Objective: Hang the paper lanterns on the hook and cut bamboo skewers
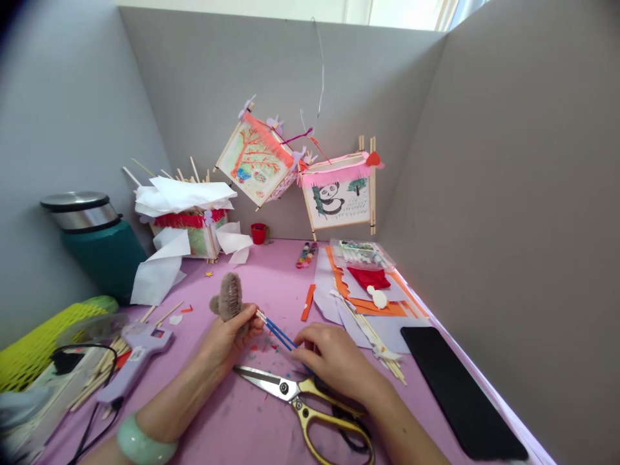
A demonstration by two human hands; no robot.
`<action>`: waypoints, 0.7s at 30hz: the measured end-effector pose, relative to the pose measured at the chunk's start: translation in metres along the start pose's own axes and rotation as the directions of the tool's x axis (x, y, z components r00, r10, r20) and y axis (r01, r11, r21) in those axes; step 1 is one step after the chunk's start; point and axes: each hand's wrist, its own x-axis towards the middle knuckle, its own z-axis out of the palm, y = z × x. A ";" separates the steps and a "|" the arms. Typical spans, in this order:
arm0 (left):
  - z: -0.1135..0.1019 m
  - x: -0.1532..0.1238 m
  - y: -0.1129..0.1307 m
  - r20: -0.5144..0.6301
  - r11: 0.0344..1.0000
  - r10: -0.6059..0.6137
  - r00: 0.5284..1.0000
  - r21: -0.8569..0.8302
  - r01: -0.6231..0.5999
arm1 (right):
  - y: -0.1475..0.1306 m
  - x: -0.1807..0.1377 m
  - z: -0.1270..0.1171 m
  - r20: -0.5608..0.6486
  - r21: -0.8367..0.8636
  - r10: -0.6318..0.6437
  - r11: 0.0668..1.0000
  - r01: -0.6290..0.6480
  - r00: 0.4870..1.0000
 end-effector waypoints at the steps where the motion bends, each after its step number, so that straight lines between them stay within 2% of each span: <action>1: 0.000 0.000 0.000 0.007 1.000 0.003 1.000 0.004 -0.003 | -0.002 0.001 0.003 -0.017 -0.010 0.004 1.000 -0.004 1.000; 5: 0.000 -0.002 0.001 0.017 0.998 0.060 0.998 -0.005 -0.060 | -0.009 0.005 0.011 -0.019 -0.105 0.011 0.994 -0.013 1.000; 9: 0.002 -0.004 0.007 -0.012 0.992 0.123 0.992 -0.028 -0.123 | -0.016 0.008 0.003 -0.020 -0.137 0.032 0.990 -0.035 0.999; 13: 0.002 -0.004 0.009 -0.033 0.990 0.134 0.990 -0.040 -0.135 | -0.028 0.014 -0.006 0.090 -0.101 0.097 0.991 -0.088 0.991; 16: 0.004 -0.004 0.006 -0.048 0.993 0.110 0.993 -0.043 -0.113 | -0.035 0.025 -0.009 0.160 -0.192 0.091 0.980 -0.059 0.983; 18: 0.004 -0.004 0.005 -0.090 0.994 0.108 0.990 -0.017 -0.110 | -0.034 0.032 -0.013 0.154 -0.283 0.071 0.959 -0.025 0.985; 21: 0.005 -0.003 0.005 -0.187 0.993 0.122 0.975 0.021 -0.120 | -0.025 0.041 -0.025 0.081 -0.353 0.059 0.935 -0.027 0.995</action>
